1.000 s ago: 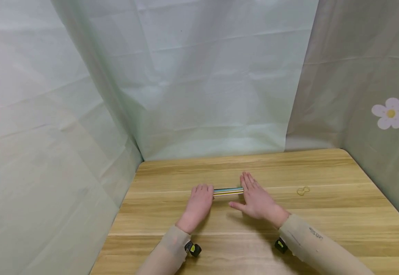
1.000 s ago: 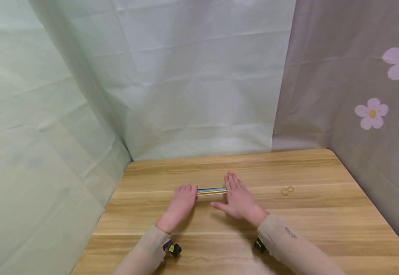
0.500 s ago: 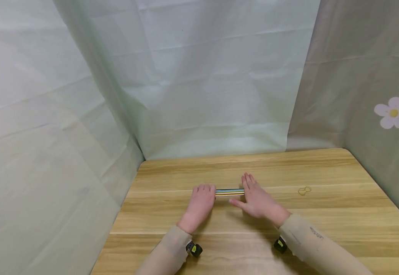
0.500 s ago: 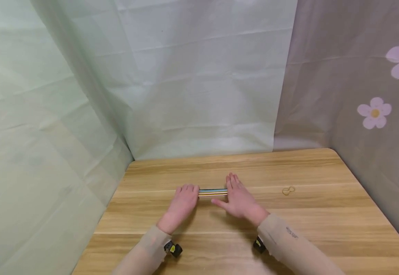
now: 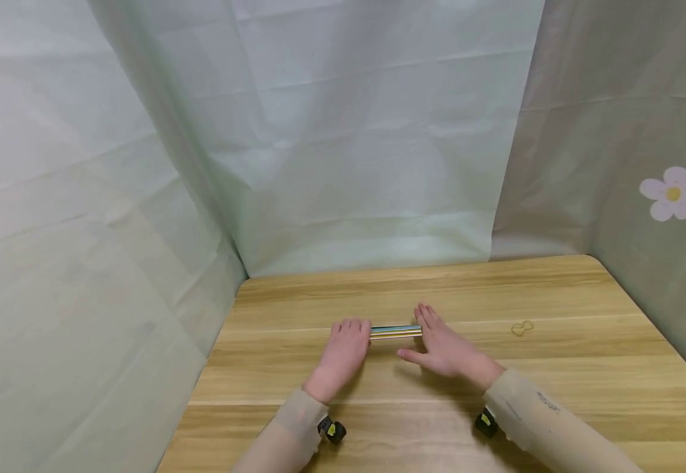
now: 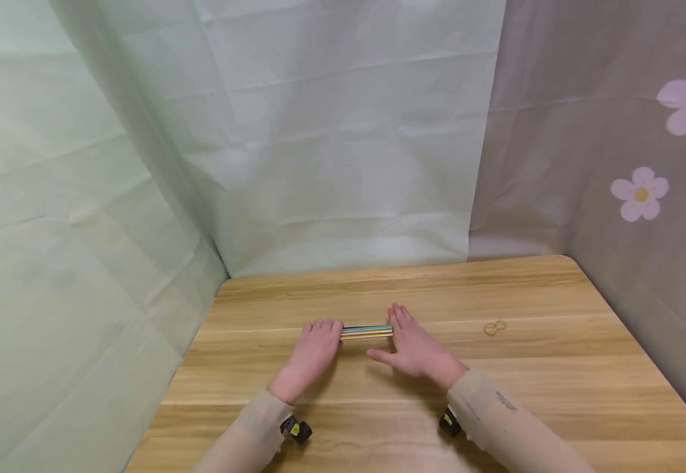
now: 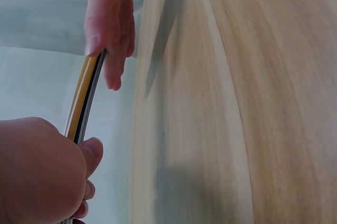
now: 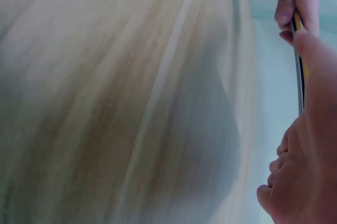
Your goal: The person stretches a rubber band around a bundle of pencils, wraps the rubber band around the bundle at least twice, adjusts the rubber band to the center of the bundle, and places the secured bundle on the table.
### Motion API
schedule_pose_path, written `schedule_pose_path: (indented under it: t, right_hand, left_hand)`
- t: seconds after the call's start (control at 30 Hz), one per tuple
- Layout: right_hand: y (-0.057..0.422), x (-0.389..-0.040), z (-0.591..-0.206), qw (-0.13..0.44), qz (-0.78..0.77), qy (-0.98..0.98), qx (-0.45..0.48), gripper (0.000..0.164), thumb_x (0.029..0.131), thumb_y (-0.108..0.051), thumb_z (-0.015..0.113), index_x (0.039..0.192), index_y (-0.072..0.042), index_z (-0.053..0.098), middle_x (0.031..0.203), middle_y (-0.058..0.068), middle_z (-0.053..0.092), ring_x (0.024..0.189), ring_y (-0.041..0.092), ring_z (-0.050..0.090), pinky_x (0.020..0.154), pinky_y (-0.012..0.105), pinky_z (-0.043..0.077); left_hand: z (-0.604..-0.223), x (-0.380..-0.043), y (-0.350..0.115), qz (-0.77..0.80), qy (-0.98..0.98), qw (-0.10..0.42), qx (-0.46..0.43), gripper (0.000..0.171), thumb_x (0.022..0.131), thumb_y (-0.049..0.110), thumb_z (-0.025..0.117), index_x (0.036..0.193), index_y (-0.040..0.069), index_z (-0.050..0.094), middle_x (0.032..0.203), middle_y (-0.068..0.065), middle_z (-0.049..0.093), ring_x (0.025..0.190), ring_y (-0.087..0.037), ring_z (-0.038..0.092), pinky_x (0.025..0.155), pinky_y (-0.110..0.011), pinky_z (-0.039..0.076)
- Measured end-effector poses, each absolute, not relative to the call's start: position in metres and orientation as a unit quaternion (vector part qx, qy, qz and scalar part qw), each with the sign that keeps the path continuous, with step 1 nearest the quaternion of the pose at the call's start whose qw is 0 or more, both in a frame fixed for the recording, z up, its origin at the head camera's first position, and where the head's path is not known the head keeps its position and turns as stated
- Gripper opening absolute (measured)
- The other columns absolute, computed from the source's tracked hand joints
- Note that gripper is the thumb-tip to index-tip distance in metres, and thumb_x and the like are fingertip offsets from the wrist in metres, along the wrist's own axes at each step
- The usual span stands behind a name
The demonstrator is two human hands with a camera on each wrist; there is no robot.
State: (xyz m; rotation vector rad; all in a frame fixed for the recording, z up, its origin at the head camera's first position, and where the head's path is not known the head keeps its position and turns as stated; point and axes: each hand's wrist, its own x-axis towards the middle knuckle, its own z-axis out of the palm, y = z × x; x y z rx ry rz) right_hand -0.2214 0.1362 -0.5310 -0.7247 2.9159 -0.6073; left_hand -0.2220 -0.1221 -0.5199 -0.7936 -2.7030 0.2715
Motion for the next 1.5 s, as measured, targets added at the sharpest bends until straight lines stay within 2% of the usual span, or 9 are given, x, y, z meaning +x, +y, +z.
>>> schedule_pose_path:
  t: [0.2, 0.4, 0.53, 0.83, 1.07, 1.3, 1.5]
  right_hand:
    - [0.132, -0.221, -0.531, 0.016, -0.165, 0.955, -0.244, 0.108, 0.102, -0.067, 0.058, 0.161, 0.016, 0.019, 0.171, 0.036, 0.009, 0.16, 0.048, 0.011, 0.127, 0.054, 0.017]
    - [0.134, -0.222, -0.53, -0.011, -0.136, 0.959, -0.25, 0.107, 0.103, -0.069, 0.054, 0.159, 0.016, 0.025, 0.169, 0.036, 0.017, 0.159, 0.048, 0.016, 0.127, 0.054, 0.02]
    - [0.135, -0.223, -0.53, -0.006, -0.129, 0.962, -0.242, 0.108, 0.102, -0.073, 0.05, 0.161, 0.015, 0.025, 0.17, 0.034, 0.017, 0.159, 0.047, 0.017, 0.127, 0.052, 0.02]
    - [0.126, -0.221, -0.528, -0.001, -0.142, 0.96, -0.241, 0.109, 0.102, -0.07, 0.056, 0.158, 0.018, 0.026, 0.168, 0.037, 0.017, 0.159, 0.048, 0.015, 0.127, 0.053, 0.018]
    - [0.126, -0.22, -0.525, 0.022, -0.163, 0.96, -0.227, 0.109, 0.103, -0.069, 0.054, 0.16, 0.018, 0.021, 0.169, 0.036, 0.016, 0.16, 0.048, 0.014, 0.127, 0.053, 0.018]
    - [0.125, -0.22, -0.524, 0.036, -0.174, 0.959, -0.223, 0.11, 0.102, -0.07, 0.055, 0.159, 0.019, 0.022, 0.169, 0.037, 0.017, 0.159, 0.049, 0.014, 0.127, 0.055, 0.019]
    - [0.122, -0.219, -0.523, 0.05, -0.202, 0.954, -0.218, 0.112, 0.102, -0.065, 0.06, 0.16, 0.019, 0.015, 0.169, 0.039, 0.01, 0.16, 0.05, 0.008, 0.127, 0.056, 0.016]
  left_hand:
    - [-0.521, -0.221, -0.122, 0.097, -0.943, 0.153, -0.279, 0.02, 0.108, 0.025, 0.063, 0.107, 0.01, 0.051, 0.096, -0.005, 0.06, 0.09, -0.022, 0.058, 0.076, -0.037, 0.046]
    - [-0.518, -0.221, -0.122, 0.087, -0.947, 0.141, -0.276, 0.021, 0.107, 0.025, 0.065, 0.106, 0.009, 0.052, 0.095, -0.005, 0.06, 0.087, -0.022, 0.056, 0.076, -0.037, 0.046]
    - [-0.517, -0.221, -0.122, 0.086, -0.95, 0.132, -0.268, 0.023, 0.107, 0.027, 0.065, 0.106, 0.009, 0.052, 0.094, -0.006, 0.059, 0.086, -0.022, 0.055, 0.077, -0.037, 0.045]
    - [-0.515, -0.218, -0.122, 0.11, -0.948, 0.137, -0.267, 0.024, 0.106, 0.027, 0.068, 0.107, 0.008, 0.053, 0.094, -0.005, 0.059, 0.085, -0.021, 0.054, 0.077, -0.037, 0.045]
    - [-0.518, -0.22, -0.125, 0.082, -0.951, 0.13, -0.269, 0.021, 0.108, 0.027, 0.064, 0.107, 0.008, 0.054, 0.095, -0.006, 0.06, 0.088, -0.023, 0.056, 0.076, -0.038, 0.045]
    - [-0.522, -0.221, -0.129, 0.08, -0.948, 0.129, -0.279, 0.018, 0.107, 0.022, 0.064, 0.104, 0.008, 0.052, 0.09, -0.005, 0.055, 0.083, -0.021, 0.049, 0.073, -0.036, 0.04]
    - [-0.522, -0.221, -0.129, 0.071, -0.951, 0.114, -0.279, 0.015, 0.106, 0.018, 0.065, 0.107, 0.009, 0.053, 0.094, -0.005, 0.057, 0.086, -0.021, 0.05, 0.076, -0.037, 0.04]
